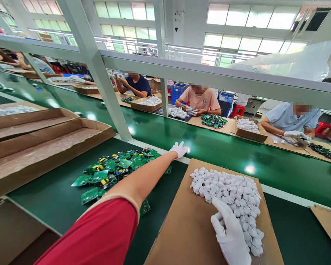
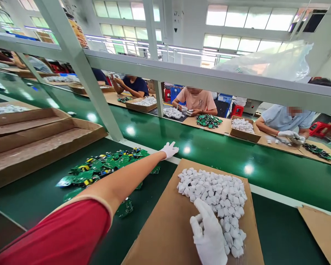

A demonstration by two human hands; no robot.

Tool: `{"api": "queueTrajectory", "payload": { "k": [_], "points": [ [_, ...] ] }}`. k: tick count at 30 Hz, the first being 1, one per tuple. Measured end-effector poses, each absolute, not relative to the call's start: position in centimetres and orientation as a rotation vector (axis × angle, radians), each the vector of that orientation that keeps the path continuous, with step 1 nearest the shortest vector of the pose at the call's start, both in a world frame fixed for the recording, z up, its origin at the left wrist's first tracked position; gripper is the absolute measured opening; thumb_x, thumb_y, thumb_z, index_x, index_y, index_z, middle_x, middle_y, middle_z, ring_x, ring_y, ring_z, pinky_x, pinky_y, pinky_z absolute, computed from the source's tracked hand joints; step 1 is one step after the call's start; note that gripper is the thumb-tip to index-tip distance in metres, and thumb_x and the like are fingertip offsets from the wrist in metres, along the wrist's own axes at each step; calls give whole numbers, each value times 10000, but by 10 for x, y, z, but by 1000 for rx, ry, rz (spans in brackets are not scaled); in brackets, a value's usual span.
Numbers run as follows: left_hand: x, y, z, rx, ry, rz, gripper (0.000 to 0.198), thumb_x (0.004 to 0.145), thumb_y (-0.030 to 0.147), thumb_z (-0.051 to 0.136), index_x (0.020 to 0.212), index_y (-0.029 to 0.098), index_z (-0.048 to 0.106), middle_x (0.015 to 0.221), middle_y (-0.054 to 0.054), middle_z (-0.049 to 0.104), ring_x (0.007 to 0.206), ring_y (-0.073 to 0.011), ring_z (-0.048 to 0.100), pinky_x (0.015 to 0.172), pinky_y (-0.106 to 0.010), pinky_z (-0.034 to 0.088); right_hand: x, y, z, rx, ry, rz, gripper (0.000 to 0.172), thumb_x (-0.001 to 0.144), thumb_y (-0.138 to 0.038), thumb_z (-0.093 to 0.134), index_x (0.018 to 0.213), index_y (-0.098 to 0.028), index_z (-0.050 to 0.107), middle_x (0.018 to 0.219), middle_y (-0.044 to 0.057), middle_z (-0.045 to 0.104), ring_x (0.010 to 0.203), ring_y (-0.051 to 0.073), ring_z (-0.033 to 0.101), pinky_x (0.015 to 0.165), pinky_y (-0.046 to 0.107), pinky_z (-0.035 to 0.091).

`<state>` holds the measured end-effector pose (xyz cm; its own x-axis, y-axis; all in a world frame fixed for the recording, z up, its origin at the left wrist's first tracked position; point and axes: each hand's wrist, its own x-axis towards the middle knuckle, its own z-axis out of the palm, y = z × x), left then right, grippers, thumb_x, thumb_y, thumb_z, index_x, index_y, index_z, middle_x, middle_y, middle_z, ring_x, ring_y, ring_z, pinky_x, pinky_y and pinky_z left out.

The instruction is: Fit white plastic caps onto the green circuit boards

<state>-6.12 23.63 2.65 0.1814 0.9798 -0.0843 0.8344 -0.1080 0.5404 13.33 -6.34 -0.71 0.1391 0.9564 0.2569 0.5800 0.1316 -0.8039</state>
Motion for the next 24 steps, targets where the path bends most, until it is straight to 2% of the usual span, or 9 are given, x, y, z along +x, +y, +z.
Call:
{"api": "queueTrajectory", "payload": {
  "k": [3,5,7,9,13,16,19,22,24],
  "points": [
    [-78,230,31,2170,1663,273,464,812,394,505,1231,200,467,1361,-115,366,1249,-298,324,985,-474,294,136,-63,-9,-1544,-1561,540,402,778,-221,544,1180,-220,559,1085,80,621,714,168,624,653,257,544],
    [-92,219,35,2305,1578,155,444,738,407,575,1155,254,551,1384,-66,364,1309,-321,208,1031,-466,200,134,-63,-10,-1522,-1596,541,398,776,-207,543,1174,-228,563,1098,77,619,704,164,629,628,246,550],
    [-106,203,38,2419,1495,28,374,618,388,680,975,280,651,1342,-24,438,1319,-331,178,1049,-478,113,131,-63,-10,-1493,-1642,516,393,779,-195,537,1169,-236,565,1139,77,602,710,160,635,633,245,555],
    [-119,185,38,2498,1447,-77,347,501,352,753,831,264,687,1291,-31,497,1318,-341,179,1048,-496,37,128,-63,-10,-1467,-1689,461,390,784,-185,522,1168,-239,565,1186,76,577,737,160,641,666,252,556],
    [-130,157,35,2597,1441,-158,374,448,267,775,810,228,692,1257,-84,517,1310,-359,187,1026,-533,-6,125,-62,-8,-1455,-1735,360,378,802,-173,472,1165,-226,562,1190,83,575,748,149,640,747,285,543],
    [-118,136,39,2655,1416,0,388,514,289,745,890,213,685,1322,-109,435,1303,-368,176,1027,-534,37,124,-62,-5,-1482,-1717,371,354,810,-175,462,1144,-218,571,1184,86,574,703,130,626,741,285,535],
    [-87,101,48,2495,1124,453,435,573,375,715,970,207,659,1233,-109,487,1178,-297,383,992,-423,256,124,-62,3,-1527,-1704,401,341,794,-161,470,1108,-210,592,1100,67,617,650,120,603,742,286,515],
    [-51,56,54,1897,843,598,425,657,381,653,1038,200,599,906,-42,591,815,-167,544,757,-310,422,131,-67,17,-1595,-1765,453,340,778,-143,472,1078,-217,614,1000,34,656,683,130,602,729,275,490],
    [-30,27,51,1417,642,486,417,723,346,592,1109,199,534,797,-13,581,586,-96,513,544,-229,394,142,-76,29,-1654,-1890,541,348,771,-153,488,1082,-246,615,950,7,666,685,130,600,689,262,478]
  ]
}}
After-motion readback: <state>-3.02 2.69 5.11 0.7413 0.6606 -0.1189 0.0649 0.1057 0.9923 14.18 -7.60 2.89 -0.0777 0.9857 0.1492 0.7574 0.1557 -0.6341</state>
